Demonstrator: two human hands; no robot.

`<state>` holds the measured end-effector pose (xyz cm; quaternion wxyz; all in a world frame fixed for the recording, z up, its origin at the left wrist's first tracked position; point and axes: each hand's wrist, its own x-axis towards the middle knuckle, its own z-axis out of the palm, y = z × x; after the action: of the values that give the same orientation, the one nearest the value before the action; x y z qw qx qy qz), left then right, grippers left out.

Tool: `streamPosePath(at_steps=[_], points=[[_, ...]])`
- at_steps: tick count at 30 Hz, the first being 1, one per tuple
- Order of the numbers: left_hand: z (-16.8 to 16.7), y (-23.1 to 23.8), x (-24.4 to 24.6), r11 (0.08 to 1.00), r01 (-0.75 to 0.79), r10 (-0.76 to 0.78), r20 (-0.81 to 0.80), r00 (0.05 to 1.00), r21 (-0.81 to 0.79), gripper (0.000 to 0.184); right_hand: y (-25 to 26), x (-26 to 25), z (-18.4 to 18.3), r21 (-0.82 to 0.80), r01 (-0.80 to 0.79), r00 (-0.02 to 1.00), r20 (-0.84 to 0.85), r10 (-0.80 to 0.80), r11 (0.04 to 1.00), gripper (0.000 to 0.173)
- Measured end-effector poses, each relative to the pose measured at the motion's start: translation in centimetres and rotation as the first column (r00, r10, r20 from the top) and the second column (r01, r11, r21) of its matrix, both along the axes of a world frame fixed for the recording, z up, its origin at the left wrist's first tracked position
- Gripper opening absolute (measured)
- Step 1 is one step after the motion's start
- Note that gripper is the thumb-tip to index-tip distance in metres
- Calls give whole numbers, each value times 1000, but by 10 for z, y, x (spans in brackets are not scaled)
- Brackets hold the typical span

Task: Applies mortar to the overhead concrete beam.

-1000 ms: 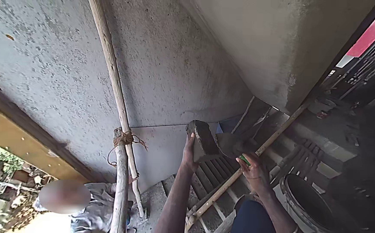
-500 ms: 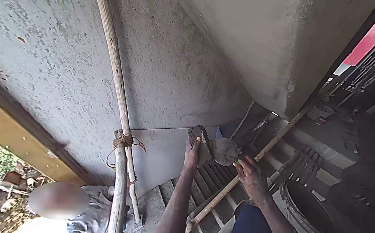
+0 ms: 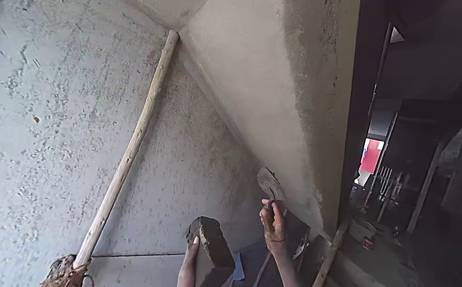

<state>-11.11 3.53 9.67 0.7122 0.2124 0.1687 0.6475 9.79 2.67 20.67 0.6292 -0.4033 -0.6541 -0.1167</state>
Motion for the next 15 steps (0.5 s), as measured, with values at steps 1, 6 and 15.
streamPosePath(at_steps=[1, 6, 15], points=[[16, 0, -7, 999, -10, 10, 9, 1000, 33, 45, 13, -9, 33, 56, -61, 998, -11, 62, 997, 40], [84, -11, -52, 987, -40, 43, -16, 999, 157, 49, 60, -48, 209, 194, -90, 996, 17, 88, 977, 33], [69, -24, -103, 982, -66, 59, 48, 997, 176, 38, 83, -59, 371, 373, -1, 1000, 27, -10, 928, 33]])
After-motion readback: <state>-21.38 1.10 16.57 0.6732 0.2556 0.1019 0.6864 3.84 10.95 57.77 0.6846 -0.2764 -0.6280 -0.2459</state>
